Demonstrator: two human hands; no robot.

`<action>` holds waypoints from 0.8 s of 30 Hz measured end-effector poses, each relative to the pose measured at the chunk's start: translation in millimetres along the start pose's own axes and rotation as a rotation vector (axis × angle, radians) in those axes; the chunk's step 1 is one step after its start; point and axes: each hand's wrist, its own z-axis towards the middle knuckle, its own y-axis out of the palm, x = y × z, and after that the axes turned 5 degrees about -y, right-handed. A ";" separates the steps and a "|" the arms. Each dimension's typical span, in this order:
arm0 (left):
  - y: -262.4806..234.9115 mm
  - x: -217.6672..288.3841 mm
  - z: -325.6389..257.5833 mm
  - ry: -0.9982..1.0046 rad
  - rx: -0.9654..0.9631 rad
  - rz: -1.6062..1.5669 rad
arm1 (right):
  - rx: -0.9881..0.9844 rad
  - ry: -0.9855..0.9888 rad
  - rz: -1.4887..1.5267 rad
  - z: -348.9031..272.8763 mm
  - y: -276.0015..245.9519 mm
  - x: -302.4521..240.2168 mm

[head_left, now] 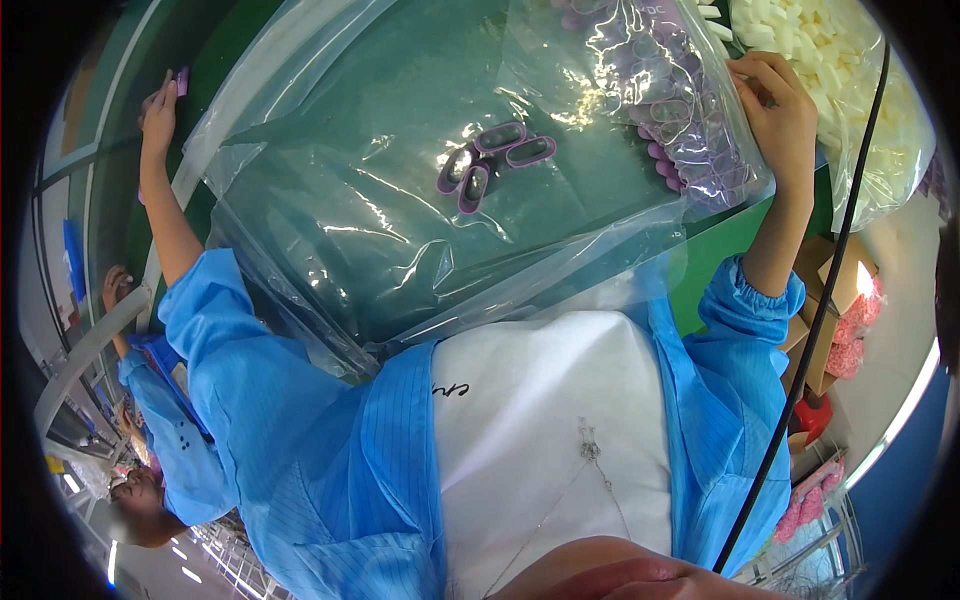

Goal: The person repeatedly picks up small white cylindrical objects and purple plastic casings from a green workbench. They insert the white objects into the purple casings by hand and place the assembled units into a clear plastic bag.

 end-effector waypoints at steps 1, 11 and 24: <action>0.3 5.4 1.0 0.009 0.152 0.081 | 0.017 0.003 -0.009 -2.0 0.2 -0.3; -146.7 369.9 -240.1 0.811 -0.046 -0.731 | 0.348 -0.045 0.357 -18.4 4.5 -59.6; -139.6 398.6 -260.2 0.978 -0.204 -0.783 | 0.016 -0.312 0.583 -46.3 21.7 -153.6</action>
